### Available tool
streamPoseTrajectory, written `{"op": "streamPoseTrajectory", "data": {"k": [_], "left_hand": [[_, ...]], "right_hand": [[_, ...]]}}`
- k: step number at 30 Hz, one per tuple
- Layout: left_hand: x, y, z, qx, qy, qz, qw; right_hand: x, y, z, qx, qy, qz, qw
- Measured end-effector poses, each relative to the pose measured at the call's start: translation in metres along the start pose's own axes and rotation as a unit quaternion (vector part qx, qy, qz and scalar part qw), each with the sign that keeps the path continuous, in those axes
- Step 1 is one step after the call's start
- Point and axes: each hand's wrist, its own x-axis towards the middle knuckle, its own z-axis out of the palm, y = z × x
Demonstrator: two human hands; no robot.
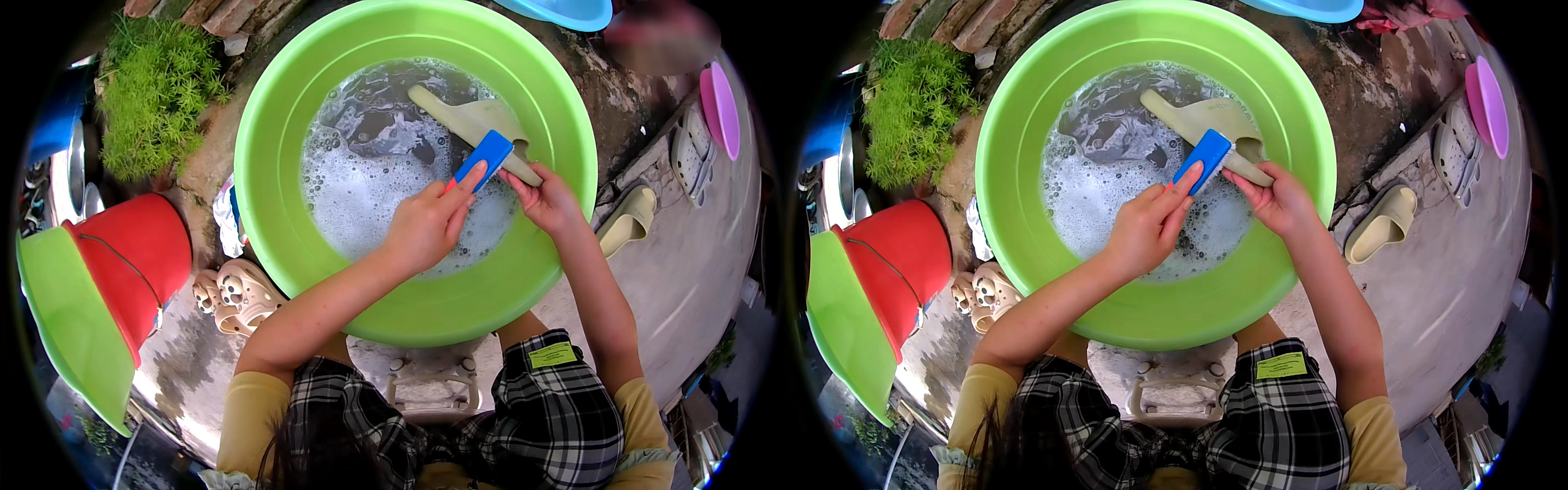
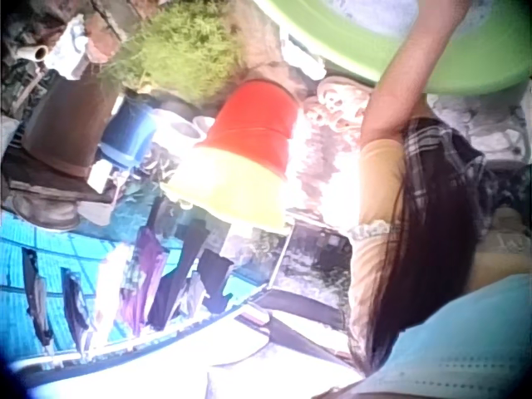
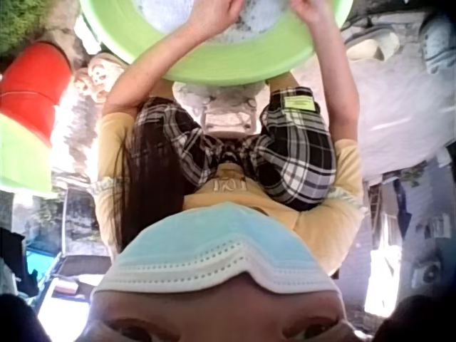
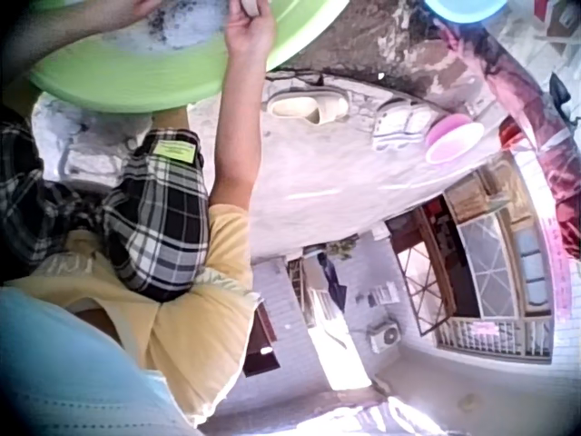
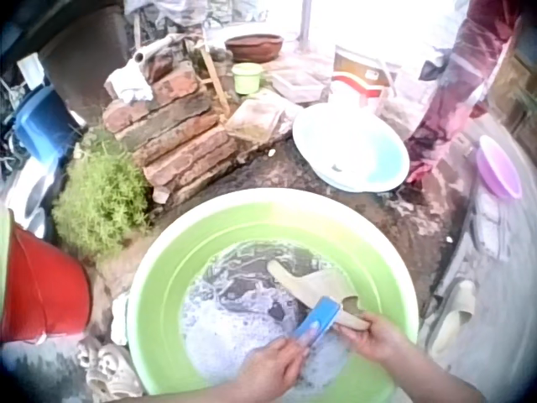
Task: The person scrubs a beige slipper with a blue brush in a green basin filled with soapy water. They repeatedly dip the slipper and brush into the water, scrubbing the sole and upper surfaces of the footwear.
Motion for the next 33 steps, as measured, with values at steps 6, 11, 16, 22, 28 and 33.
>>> {"op": "streamPoseTrajectory", "data": {"k": [6,11,16,22,28,33], "left_hand": [[0.029,-0.039,-0.013,0.046,0.045,-0.105,0.992],[0.002,-0.010,0.006,0.014,-0.003,-0.001,1.000],[0.049,-0.068,-0.021,0.127,0.038,-0.142,0.981],[0.000,-0.002,0.003,0.040,-0.030,-0.002,0.999],[0.045,-0.061,-0.021,0.099,-0.001,-0.210,0.973],[0.003,-0.029,0.013,-0.006,0.065,-0.145,0.987]], "right_hand": [[-0.003,0.000,0.012,-0.018,0.024,-0.008,1.000],[0.003,0.003,-0.001,-0.028,0.083,-0.020,0.996],[-0.006,0.006,0.023,-0.060,0.075,-0.017,0.995],[-0.003,0.006,0.010,-0.076,0.059,-0.019,0.995],[-0.005,0.008,0.018,-0.111,0.074,-0.025,0.991],[-0.005,0.008,0.012,-0.143,0.075,-0.020,0.987]]}}
